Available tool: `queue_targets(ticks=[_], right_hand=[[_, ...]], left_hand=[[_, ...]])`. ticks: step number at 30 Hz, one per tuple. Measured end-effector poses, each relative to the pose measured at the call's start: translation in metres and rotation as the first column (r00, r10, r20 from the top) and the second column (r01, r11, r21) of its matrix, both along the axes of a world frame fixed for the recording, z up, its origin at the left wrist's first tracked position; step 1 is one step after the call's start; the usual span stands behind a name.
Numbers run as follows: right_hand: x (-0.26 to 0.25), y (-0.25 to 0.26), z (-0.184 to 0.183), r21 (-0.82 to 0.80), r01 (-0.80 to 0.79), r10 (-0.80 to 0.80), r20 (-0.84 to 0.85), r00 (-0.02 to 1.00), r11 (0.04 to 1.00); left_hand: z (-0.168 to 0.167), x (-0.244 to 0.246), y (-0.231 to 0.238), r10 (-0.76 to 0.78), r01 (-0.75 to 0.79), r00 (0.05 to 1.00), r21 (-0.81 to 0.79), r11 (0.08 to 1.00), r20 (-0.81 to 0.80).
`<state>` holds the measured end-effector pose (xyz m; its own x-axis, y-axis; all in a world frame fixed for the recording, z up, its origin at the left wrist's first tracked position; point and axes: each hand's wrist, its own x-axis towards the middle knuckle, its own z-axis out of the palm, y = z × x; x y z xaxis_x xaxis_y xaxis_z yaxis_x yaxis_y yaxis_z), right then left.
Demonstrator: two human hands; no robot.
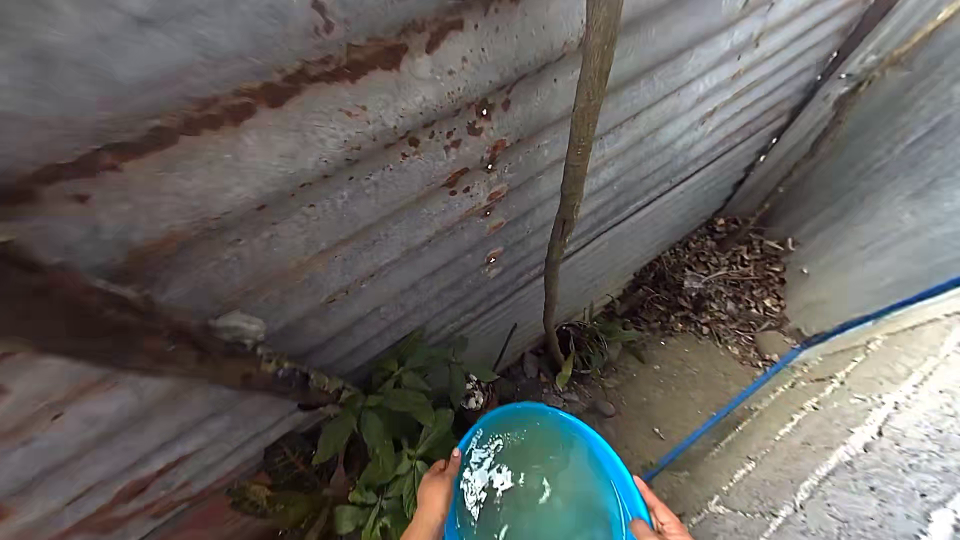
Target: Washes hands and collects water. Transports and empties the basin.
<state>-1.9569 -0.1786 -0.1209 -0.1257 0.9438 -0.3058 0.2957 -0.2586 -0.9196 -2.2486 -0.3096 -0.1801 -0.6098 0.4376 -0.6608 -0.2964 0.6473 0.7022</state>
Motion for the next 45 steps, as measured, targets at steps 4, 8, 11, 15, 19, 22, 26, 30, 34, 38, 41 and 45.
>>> queue_targets(ticks=[4,8,11,15,19,22,26,30,34,38,41,45], right_hand=[[-0.022,0.01,-0.018,-0.013,0.092,-0.093,-0.012,0.996,0.996],[-0.05,0.02,-0.034,-0.026,0.212,-0.213,-0.058,0.975,0.977],[-0.069,0.029,-0.037,-0.039,0.302,-0.304,-0.085,0.949,0.953],[-0.069,0.04,-0.031,-0.04,0.387,-0.389,-0.087,0.917,0.921],[-0.055,0.06,-0.004,-0.077,0.476,-0.479,-0.03,0.877,0.876],[-0.043,0.084,0.013,-0.075,0.509,-0.507,0.042,0.861,0.858],[-0.027,0.123,0.029,-0.066,0.507,-0.492,0.166,0.855,0.859],[-0.015,0.142,0.03,-0.059,0.559,-0.547,0.144,0.824,0.827],[-0.005,0.145,0.023,-0.023,0.623,-0.623,0.015,0.782,0.782],[-0.007,0.137,0.022,0.023,0.678,-0.668,-0.141,0.73,0.735],[-0.014,0.122,0.02,0.009,0.708,-0.691,-0.212,0.691,0.706],[-0.026,0.086,0.016,-0.054,0.735,-0.729,-0.197,0.656,0.676]], left_hand=[[-0.017,-0.032,0.033,-0.088,0.087,0.993,-0.017,0.996,-0.078],[-0.01,-0.063,0.064,-0.128,0.13,0.981,0.0,0.992,-0.146],[0.004,-0.082,0.083,-0.173,0.174,0.971,-0.011,0.985,-0.163],[0.021,-0.087,0.121,-0.221,0.234,0.958,0.049,0.971,-0.184],[0.025,-0.078,0.17,-0.322,0.33,0.937,0.041,0.943,-0.132],[0.023,-0.067,0.206,-0.376,0.378,0.925,0.044,0.925,-0.048],[0.023,-0.05,0.252,-0.441,0.442,0.897,-0.015,0.897,0.033],[0.03,-0.036,0.283,-0.468,0.469,0.883,-0.013,0.883,0.024],[0.05,-0.027,0.305,-0.471,0.47,0.882,0.087,0.878,-0.008],[0.076,-0.028,0.314,-0.487,0.492,0.87,0.177,0.852,-0.074],[0.086,-0.033,0.31,-0.496,0.511,0.86,0.21,0.834,-0.121],[0.094,-0.041,0.298,-0.546,0.568,0.823,0.191,0.801,-0.156]])
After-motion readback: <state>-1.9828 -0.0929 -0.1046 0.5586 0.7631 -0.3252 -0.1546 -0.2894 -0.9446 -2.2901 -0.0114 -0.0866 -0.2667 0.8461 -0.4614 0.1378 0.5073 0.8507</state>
